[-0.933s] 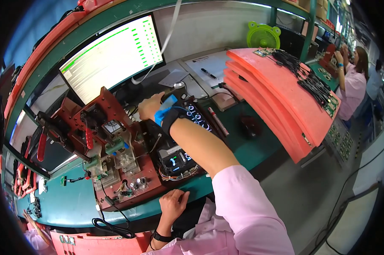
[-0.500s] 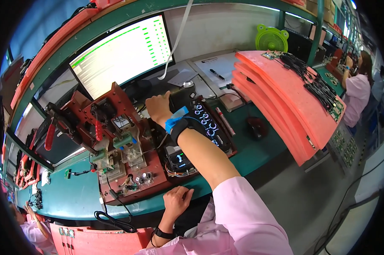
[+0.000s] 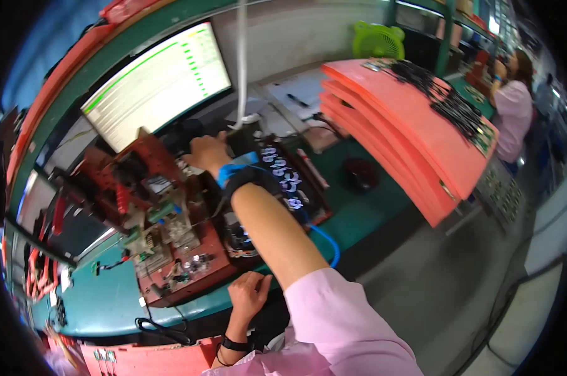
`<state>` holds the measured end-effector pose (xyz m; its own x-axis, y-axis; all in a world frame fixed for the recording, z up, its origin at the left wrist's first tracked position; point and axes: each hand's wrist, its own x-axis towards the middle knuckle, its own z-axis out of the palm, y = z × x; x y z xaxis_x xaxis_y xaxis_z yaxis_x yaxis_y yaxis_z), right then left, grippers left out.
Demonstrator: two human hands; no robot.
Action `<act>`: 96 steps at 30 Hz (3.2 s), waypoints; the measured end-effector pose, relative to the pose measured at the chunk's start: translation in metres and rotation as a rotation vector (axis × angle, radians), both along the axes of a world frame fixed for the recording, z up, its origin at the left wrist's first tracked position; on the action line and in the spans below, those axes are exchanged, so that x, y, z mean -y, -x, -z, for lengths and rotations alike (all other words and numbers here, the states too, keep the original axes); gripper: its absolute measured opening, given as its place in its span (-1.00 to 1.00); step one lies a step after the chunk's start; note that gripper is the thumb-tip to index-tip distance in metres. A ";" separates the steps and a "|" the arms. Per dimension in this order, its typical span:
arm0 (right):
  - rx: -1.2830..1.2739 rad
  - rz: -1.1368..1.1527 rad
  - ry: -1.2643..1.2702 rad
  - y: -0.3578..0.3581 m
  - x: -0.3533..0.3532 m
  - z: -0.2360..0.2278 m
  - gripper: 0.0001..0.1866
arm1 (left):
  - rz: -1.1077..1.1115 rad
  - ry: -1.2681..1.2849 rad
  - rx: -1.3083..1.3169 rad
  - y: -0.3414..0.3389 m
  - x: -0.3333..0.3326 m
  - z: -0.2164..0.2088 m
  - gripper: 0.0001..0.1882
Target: The person picks up a circuit board and cable, connects them, and places the board into a testing fixture. They press down on the fixture's levers, use a mouse to interact with a monitor, and press buttons on a control panel before removing the board and cable and placing them on a foam sheet.
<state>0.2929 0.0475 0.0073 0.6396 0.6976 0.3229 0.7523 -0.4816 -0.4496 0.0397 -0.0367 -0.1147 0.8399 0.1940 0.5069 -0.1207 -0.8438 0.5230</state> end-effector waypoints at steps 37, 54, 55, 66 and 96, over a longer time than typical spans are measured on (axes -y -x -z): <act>-0.036 0.070 -0.095 0.007 -0.028 0.014 -0.79 | 0.024 0.036 -0.097 0.005 -0.008 0.019 -0.74; -0.086 0.060 -0.050 0.000 -0.025 0.012 -0.77 | 0.005 -0.005 -0.022 0.002 -0.003 0.018 -0.75; -0.099 0.024 0.008 0.007 -0.027 0.007 -0.77 | -0.009 0.007 -0.009 0.003 -0.007 0.019 -0.75; -0.020 0.052 -0.057 0.008 -0.024 0.011 -0.79 | -0.035 -0.004 -0.022 0.003 0.000 0.014 -0.75; 0.006 -0.023 0.122 0.008 -0.028 0.012 -0.57 | -0.063 -0.023 -0.006 0.004 0.001 0.012 -0.81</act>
